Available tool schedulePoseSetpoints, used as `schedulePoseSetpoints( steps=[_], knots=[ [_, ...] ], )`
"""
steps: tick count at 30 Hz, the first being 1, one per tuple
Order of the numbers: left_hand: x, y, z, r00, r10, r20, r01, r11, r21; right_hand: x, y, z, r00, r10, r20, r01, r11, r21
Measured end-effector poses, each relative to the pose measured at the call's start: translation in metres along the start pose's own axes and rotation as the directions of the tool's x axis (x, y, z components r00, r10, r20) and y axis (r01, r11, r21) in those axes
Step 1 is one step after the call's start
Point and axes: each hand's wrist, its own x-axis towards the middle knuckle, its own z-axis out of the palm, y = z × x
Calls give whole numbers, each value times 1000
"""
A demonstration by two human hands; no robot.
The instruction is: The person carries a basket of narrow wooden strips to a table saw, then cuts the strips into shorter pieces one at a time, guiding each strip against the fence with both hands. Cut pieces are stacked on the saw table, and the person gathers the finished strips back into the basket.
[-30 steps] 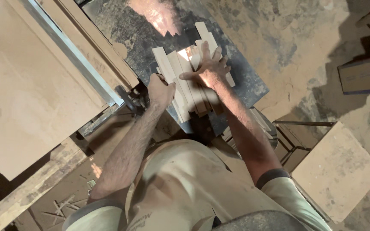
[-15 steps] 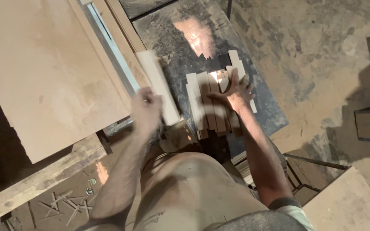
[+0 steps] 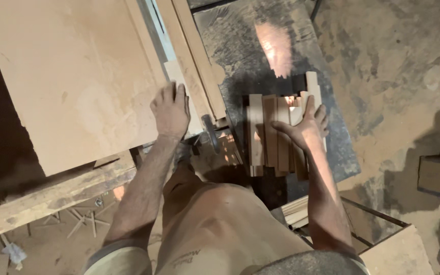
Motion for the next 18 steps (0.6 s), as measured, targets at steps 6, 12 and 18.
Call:
schedulePoseSetpoints(
  steps=[6,12,18],
  knots=[
    [31,-12,8,1000,16,18,-17,996,83,4,-5,2,1000,14,-17,-14,1000,-26],
    [108,-57,29,997,42,60,-49,992,114,12,-4,5,1000,30,-8,-30,999,-25],
    [221,-132,75,994,84,76,-92,989,112,17,-12,7,989,145,16,-143,987,-71]
  ],
)
